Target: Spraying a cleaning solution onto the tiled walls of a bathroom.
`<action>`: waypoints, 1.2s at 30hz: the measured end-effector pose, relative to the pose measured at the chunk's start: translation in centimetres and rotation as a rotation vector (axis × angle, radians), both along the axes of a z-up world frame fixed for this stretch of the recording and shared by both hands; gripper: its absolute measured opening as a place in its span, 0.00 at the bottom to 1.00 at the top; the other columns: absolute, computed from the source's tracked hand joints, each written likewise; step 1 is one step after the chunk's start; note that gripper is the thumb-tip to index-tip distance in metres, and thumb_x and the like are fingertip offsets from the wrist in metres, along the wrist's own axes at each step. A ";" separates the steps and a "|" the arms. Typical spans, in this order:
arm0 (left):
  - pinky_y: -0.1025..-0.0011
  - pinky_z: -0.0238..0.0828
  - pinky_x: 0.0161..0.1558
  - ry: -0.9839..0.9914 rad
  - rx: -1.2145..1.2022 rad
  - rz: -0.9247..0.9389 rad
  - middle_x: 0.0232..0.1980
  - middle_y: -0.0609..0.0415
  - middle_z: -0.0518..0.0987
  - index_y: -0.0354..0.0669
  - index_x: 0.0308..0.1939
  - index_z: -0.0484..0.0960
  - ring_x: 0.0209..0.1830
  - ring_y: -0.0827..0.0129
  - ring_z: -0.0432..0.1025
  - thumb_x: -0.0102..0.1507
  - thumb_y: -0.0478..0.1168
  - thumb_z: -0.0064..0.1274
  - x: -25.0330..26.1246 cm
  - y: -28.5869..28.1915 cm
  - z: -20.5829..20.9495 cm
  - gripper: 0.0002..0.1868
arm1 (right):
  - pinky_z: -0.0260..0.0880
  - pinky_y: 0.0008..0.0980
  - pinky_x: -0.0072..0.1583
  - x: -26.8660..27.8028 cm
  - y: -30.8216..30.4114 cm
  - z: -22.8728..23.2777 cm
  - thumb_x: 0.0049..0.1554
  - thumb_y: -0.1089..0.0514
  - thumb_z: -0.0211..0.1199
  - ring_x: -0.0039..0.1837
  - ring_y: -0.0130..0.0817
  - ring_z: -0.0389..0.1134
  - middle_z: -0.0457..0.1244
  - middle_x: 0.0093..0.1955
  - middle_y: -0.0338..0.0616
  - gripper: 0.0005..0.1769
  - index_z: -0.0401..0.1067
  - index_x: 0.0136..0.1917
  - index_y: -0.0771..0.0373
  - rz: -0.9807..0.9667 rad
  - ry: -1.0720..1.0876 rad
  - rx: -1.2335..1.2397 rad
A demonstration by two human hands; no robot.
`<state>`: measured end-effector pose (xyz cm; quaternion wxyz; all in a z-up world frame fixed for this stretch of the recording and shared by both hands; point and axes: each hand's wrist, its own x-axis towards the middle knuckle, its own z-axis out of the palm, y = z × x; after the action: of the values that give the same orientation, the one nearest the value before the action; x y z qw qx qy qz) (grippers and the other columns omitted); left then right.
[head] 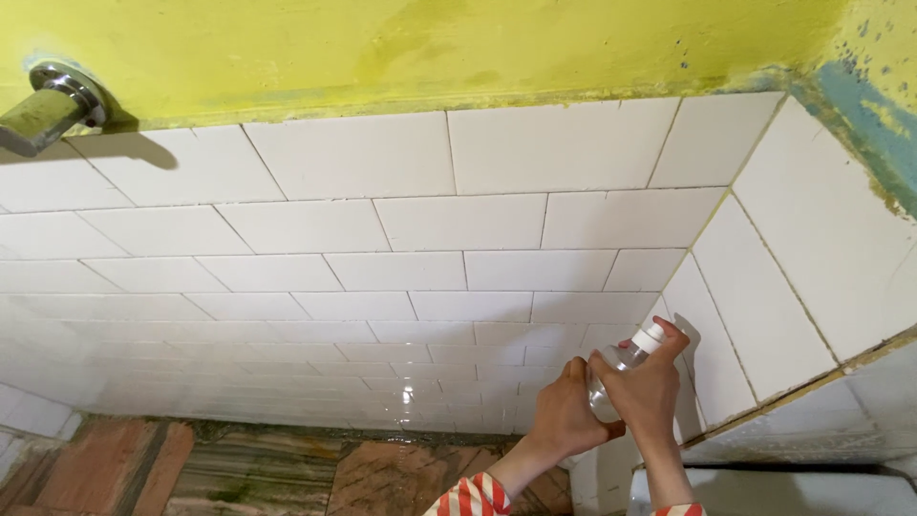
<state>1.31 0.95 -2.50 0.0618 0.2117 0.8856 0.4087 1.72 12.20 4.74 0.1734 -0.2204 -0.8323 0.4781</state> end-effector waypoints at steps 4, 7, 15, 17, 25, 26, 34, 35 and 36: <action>0.59 0.75 0.50 -0.015 0.033 -0.001 0.51 0.40 0.75 0.26 0.69 0.63 0.48 0.49 0.76 0.46 0.54 0.70 -0.1 -0.2 0.1 0.55 | 0.74 0.44 0.50 0.0 0.0 -0.1 0.43 0.57 0.77 0.48 0.46 0.72 0.66 0.48 0.51 0.55 0.45 0.74 0.60 0.027 -0.019 0.001; 0.57 0.73 0.48 0.007 0.009 -0.018 0.51 0.41 0.77 0.29 0.65 0.68 0.49 0.48 0.76 0.45 0.54 0.71 -0.5 0.5 0.7 0.51 | 0.73 0.45 0.53 0.2 0.6 0.3 0.44 0.58 0.76 0.50 0.47 0.71 0.66 0.49 0.53 0.53 0.46 0.73 0.63 -0.032 0.026 -0.021; 0.58 0.75 0.50 -0.070 -0.073 -0.089 0.51 0.41 0.78 0.30 0.56 0.70 0.50 0.49 0.77 0.42 0.57 0.71 -1.6 1.1 1.6 0.48 | 0.72 0.43 0.54 -0.1 1.2 0.8 0.44 0.59 0.77 0.55 0.44 0.67 0.61 0.54 0.56 0.60 0.39 0.77 0.64 -0.079 -0.037 -0.007; 0.57 0.74 0.49 -0.054 -0.081 -0.075 0.52 0.41 0.78 0.31 0.56 0.70 0.50 0.49 0.77 0.42 0.57 0.71 -1.8 1.0 1.8 0.47 | 0.72 0.43 0.54 -0.2 1.1 0.6 0.44 0.59 0.77 0.54 0.45 0.68 0.62 0.53 0.56 0.58 0.41 0.76 0.64 -0.080 0.012 -0.022; 0.57 0.74 0.47 -0.048 -0.039 0.022 0.52 0.42 0.77 0.31 0.57 0.69 0.50 0.50 0.76 0.43 0.57 0.71 -1.7 -1.4 3.2 0.48 | 0.71 0.44 0.52 -1.7 -1.1 1.4 0.44 0.56 0.79 0.49 0.47 0.70 0.66 0.49 0.50 0.51 0.47 0.70 0.62 -0.023 0.037 0.052; 0.58 0.75 0.47 -0.056 -0.023 0.033 0.51 0.43 0.77 0.31 0.58 0.69 0.49 0.50 0.77 0.44 0.57 0.70 -1.7 -1.9 3.5 0.48 | 0.71 0.43 0.51 -1.8 -1.6 1.7 0.43 0.57 0.78 0.49 0.46 0.70 0.66 0.49 0.50 0.54 0.46 0.72 0.61 -0.002 0.047 0.043; 0.57 0.74 0.46 -0.041 0.004 0.112 0.49 0.42 0.77 0.30 0.57 0.68 0.47 0.49 0.76 0.46 0.55 0.71 -1.2 -4.8 3.2 0.46 | 0.71 0.44 0.50 -2.4 -4.7 1.3 0.43 0.58 0.78 0.49 0.45 0.70 0.65 0.49 0.49 0.52 0.48 0.72 0.63 0.057 0.091 0.047; 0.57 0.74 0.46 0.000 0.044 0.123 0.50 0.41 0.76 0.30 0.58 0.68 0.48 0.48 0.76 0.45 0.53 0.72 -1.1 -5.2 3.0 0.46 | 0.71 0.44 0.49 -2.4 -5.2 1.3 0.42 0.58 0.77 0.49 0.45 0.70 0.65 0.49 0.50 0.53 0.48 0.72 0.63 0.068 0.106 0.049; 0.56 0.73 0.46 0.041 0.085 0.134 0.51 0.41 0.76 0.29 0.58 0.68 0.48 0.48 0.76 0.44 0.52 0.72 -1.0 -5.5 2.7 0.47 | 0.71 0.44 0.49 -2.3 -5.6 1.2 0.42 0.58 0.77 0.49 0.45 0.69 0.64 0.49 0.50 0.54 0.48 0.73 0.62 0.080 0.121 0.050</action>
<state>0.27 -4.55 0.21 0.0071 0.1628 0.8807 0.4447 -0.61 6.57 5.98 0.2095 -0.1535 -0.8402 0.4760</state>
